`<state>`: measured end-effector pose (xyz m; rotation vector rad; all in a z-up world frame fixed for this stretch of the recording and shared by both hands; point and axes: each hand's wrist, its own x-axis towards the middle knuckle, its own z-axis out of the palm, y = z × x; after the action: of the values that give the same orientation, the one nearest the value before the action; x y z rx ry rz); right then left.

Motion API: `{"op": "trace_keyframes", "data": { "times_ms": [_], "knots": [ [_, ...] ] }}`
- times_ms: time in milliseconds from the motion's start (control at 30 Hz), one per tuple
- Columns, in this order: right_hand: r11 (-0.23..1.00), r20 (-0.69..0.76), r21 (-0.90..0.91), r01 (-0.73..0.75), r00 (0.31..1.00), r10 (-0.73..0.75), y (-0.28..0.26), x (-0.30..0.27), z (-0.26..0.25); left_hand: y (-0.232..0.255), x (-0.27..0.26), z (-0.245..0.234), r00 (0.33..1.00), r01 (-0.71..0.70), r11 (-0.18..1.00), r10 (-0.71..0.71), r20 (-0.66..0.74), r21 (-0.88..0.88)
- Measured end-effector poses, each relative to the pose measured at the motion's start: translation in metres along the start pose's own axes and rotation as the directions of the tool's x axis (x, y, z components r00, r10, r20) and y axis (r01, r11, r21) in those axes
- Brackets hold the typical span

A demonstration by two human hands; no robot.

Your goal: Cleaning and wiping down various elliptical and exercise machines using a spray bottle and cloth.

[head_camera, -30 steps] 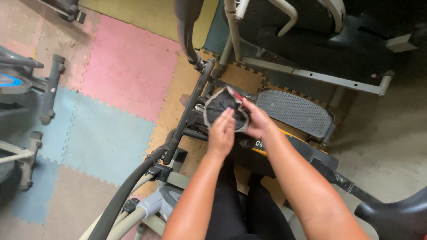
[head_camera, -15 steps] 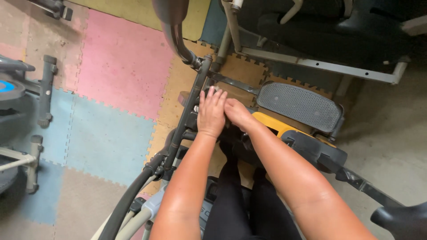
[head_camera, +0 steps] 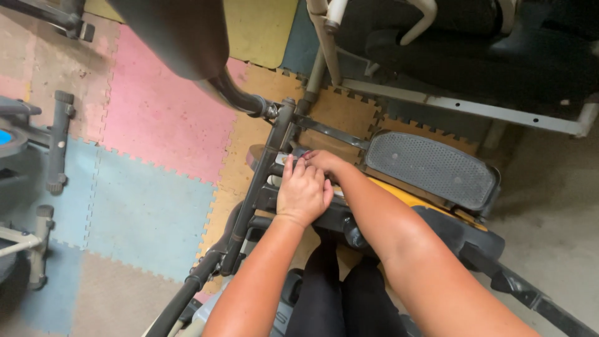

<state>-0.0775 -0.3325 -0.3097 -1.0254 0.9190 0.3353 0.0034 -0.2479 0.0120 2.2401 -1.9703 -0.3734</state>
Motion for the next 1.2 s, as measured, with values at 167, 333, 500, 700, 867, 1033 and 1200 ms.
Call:
{"op": "trace_keyframes", "data": {
  "times_ms": [167,333,500,700,867,1033,1200],
  "knots": [
    [0.754,0.282,-0.483,0.446,0.894,-0.347,0.015,0.037,-0.021,0.000,0.001,-0.002,0.996,-0.002,1.000,0.004,-0.085,0.017],
    [0.908,0.240,-0.294,0.299,0.942,-0.233,-0.112,-0.144,0.000,-0.001,-0.005,0.000,0.978,-0.018,1.000,0.016,-0.209,-0.008],
    [0.956,-0.038,0.245,0.160,0.987,-0.156,-0.133,-0.260,-0.001,0.011,-0.010,-0.018,0.981,0.012,0.976,-0.053,-0.189,-0.216],
    [0.763,-0.039,0.633,0.127,0.990,-0.133,-0.101,-0.386,0.022,0.096,-0.060,-0.002,0.908,0.247,0.584,-0.418,-0.025,-0.773],
    [0.866,0.047,0.496,0.070,0.993,-0.108,-0.148,-0.510,0.051,0.145,-0.095,-0.020,0.746,0.318,0.389,-0.665,-0.025,-0.864],
    [0.957,0.057,-0.065,0.282,0.959,-0.278,-0.153,-0.533,0.046,0.195,-0.106,-0.171,0.696,0.495,0.511,-0.717,-0.032,-0.702],
    [0.875,0.020,0.039,0.483,0.875,-0.484,-0.190,-0.534,0.011,0.171,-0.082,-0.215,0.660,0.361,0.612,-0.701,-0.271,-0.704]
  ]
}}
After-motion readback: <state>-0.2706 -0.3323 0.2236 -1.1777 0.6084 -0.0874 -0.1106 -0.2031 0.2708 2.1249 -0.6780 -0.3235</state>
